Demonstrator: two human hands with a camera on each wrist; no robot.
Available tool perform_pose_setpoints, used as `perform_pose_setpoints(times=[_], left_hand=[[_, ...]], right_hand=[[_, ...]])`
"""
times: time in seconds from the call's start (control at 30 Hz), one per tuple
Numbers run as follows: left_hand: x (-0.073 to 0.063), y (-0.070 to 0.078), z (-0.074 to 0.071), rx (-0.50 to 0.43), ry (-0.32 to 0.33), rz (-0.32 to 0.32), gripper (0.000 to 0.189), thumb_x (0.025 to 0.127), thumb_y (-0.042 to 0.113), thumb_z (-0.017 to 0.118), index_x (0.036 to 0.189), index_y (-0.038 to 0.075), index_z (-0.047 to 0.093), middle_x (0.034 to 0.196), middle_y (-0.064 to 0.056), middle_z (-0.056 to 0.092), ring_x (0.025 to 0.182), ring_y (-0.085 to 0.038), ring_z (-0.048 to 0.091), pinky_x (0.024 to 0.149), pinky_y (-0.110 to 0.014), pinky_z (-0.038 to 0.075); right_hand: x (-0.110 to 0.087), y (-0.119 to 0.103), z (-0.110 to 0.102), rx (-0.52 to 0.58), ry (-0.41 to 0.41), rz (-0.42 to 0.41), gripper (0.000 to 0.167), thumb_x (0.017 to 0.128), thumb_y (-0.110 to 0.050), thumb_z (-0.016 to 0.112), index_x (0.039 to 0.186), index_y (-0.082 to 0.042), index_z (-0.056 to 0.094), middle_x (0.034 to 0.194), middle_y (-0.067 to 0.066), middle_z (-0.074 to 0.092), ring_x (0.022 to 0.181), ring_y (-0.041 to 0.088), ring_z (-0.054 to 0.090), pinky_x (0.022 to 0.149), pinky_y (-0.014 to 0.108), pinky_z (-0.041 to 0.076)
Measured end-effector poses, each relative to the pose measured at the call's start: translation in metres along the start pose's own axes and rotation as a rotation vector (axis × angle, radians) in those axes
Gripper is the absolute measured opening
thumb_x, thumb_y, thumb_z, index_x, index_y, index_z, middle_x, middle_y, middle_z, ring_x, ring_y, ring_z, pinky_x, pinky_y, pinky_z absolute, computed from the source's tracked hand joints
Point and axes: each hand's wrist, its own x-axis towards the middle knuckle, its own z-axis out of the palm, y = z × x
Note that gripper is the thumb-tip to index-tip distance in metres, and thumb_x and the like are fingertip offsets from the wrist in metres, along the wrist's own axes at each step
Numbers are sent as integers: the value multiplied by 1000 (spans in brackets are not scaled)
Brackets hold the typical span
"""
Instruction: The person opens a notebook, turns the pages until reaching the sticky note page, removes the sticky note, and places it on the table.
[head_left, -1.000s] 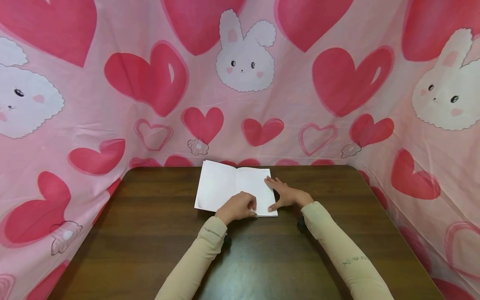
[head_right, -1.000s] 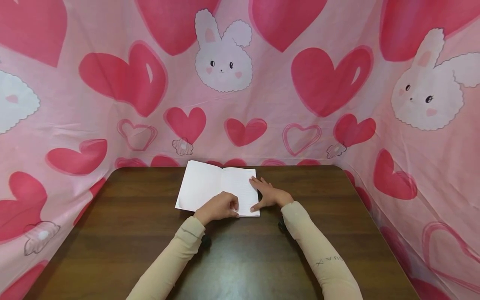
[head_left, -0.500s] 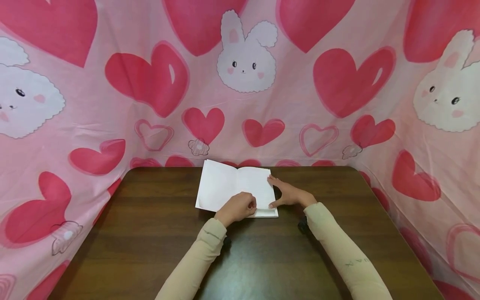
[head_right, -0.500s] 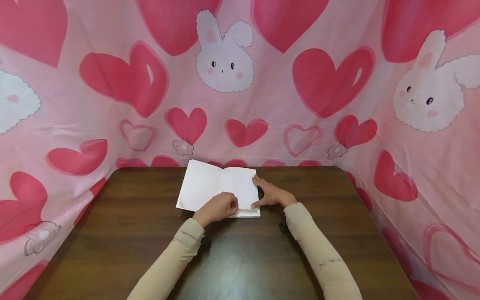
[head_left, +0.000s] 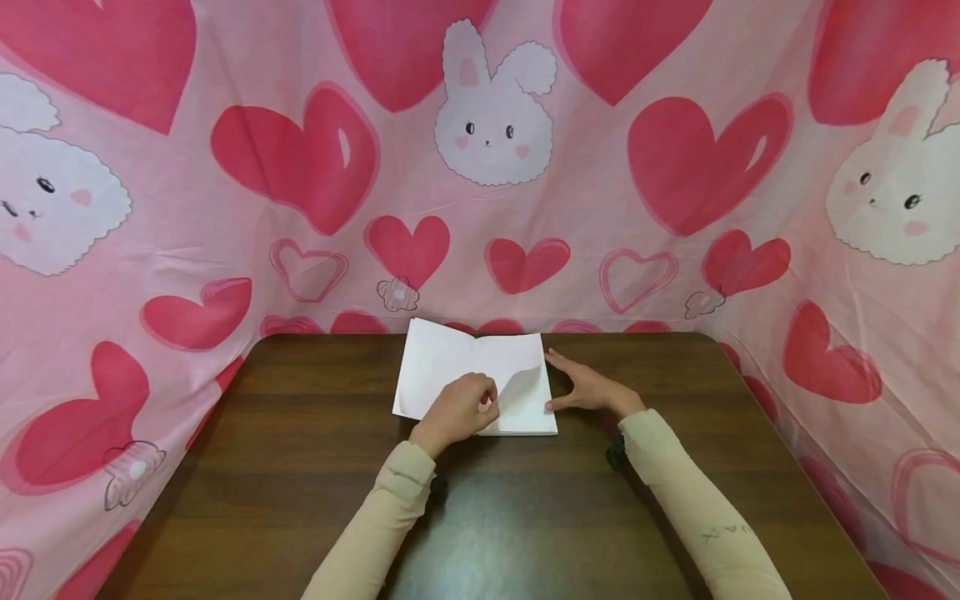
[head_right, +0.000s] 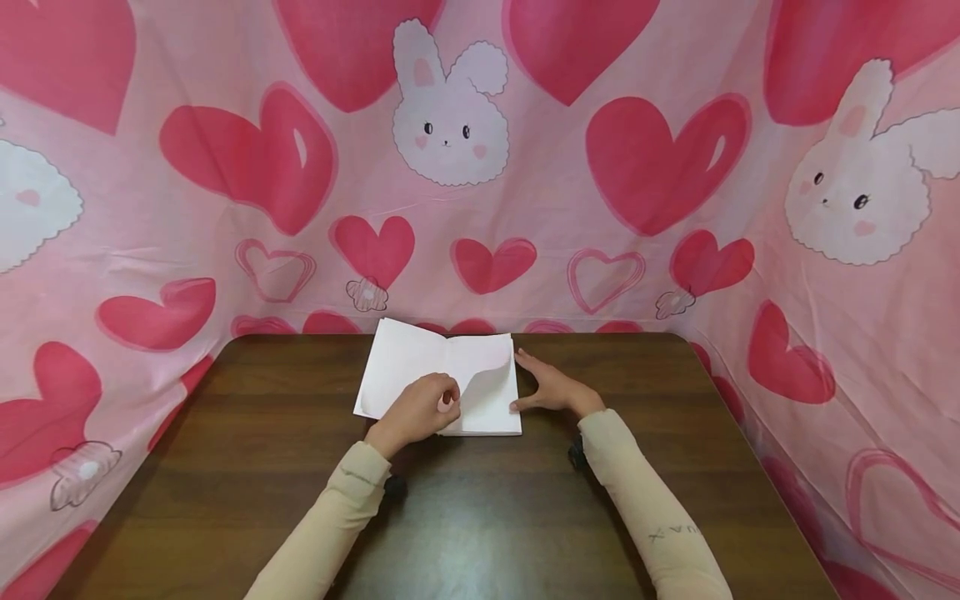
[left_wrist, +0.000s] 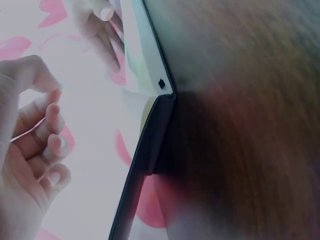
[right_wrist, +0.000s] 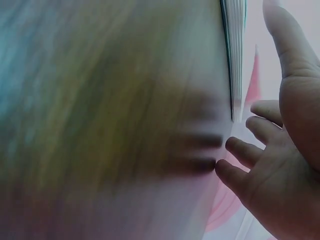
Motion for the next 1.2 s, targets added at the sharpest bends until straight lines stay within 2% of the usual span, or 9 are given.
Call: perform_pose_setpoints(times=[0.17, 0.3, 0.53, 0.7, 0.97, 1.2], left_hand=[[-4, 0, -5, 19, 116, -44, 13, 83, 13, 67, 72, 14, 61, 64, 7, 50, 62, -9, 45, 57, -25, 39], [-2, -2, -7, 12, 208, -70, 21, 82, 12, 65, 63, 15, 58, 57, 7, 48, 58, -10, 44, 55, -26, 38], [5, -4, -19, -10, 363, -66, 25, 81, 9, 64, 58, 15, 55, 54, 5, 45, 56, -13, 43, 54, -28, 38], [2, -2, -31, -9, 438, -71, 25, 82, 7, 67, 59, 13, 59, 55, 3, 47, 57, -14, 44, 55, -30, 40], [-22, 0, -41, 16, 490, -103, 25, 86, 5, 67, 63, 11, 60, 58, 2, 50, 59, -14, 45, 57, -30, 42], [-54, -15, -48, 24, 542, -208, 22, 82, 4, 68, 62, 10, 61, 56, 0, 52, 57, -17, 47, 55, -33, 42]], right_hand=[[4, -6, 5, 2, -11, -12, 109, 82, -39, 85, 161, 1, 21, 168, 23, 12, 155, 42, 15, 120, 61, 21], [6, -12, 8, -9, -51, -11, 112, 81, -38, 86, 160, 3, 19, 168, 24, 12, 154, 46, 10, 120, 64, 17], [4, -12, 12, -44, -106, -2, 116, 81, -39, 86, 161, 2, 14, 169, 23, 6, 154, 50, 3, 119, 68, 12], [5, -14, 12, -24, -109, -7, 115, 82, -37, 85, 161, 2, 12, 169, 24, 3, 153, 51, 1, 118, 70, 8], [5, -15, 12, -37, -116, 1, 115, 83, -36, 85, 162, 2, 10, 169, 24, 3, 154, 50, 1, 119, 70, 5], [6, -17, 12, -37, -116, 14, 115, 83, -37, 85, 162, 1, 10, 169, 24, 3, 154, 50, 0, 119, 68, 5]])
